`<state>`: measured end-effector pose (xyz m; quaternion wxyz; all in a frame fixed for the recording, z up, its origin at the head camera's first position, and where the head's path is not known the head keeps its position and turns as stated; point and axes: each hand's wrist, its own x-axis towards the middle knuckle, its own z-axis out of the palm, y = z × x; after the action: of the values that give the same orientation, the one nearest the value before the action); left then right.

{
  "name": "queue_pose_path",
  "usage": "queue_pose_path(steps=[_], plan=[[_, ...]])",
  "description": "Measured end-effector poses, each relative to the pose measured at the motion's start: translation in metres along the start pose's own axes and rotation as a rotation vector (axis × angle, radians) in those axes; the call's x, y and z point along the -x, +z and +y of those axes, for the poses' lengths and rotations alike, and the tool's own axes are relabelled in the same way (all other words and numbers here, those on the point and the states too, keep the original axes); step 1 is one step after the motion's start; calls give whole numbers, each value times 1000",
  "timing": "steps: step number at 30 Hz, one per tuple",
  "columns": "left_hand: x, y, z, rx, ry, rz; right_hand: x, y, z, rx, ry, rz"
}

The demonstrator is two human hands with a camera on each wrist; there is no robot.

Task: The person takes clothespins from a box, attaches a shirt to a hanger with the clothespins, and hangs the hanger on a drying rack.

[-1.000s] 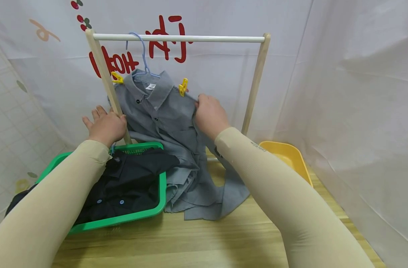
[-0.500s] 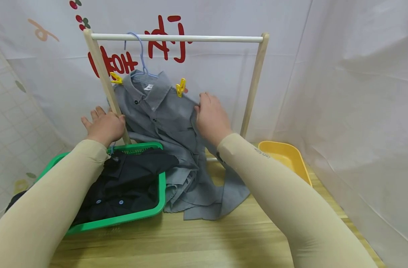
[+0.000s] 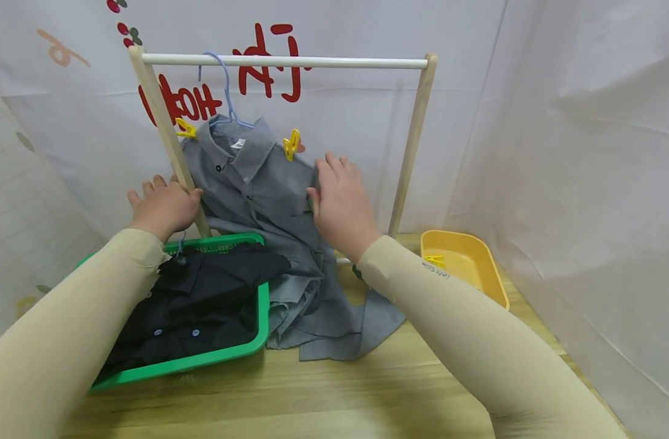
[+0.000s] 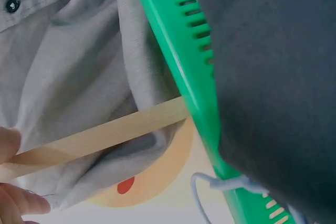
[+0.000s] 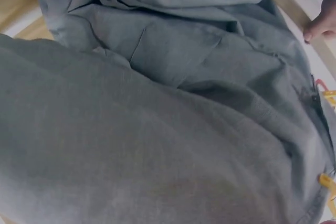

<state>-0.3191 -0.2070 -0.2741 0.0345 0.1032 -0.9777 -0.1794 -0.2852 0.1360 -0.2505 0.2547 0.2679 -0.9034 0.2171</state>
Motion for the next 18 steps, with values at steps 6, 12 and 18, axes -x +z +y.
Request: queue_pose_path(steps=[6,12,18], plan=[[14,-12,-3,-82,67,17,14,-2,-7,-27,-74,43],[33,-33,-11,-163,107,26,25,5,-14,-27,-232,107],[52,-50,-33,-232,138,-63,33,17,-26,-65,-224,-21]])
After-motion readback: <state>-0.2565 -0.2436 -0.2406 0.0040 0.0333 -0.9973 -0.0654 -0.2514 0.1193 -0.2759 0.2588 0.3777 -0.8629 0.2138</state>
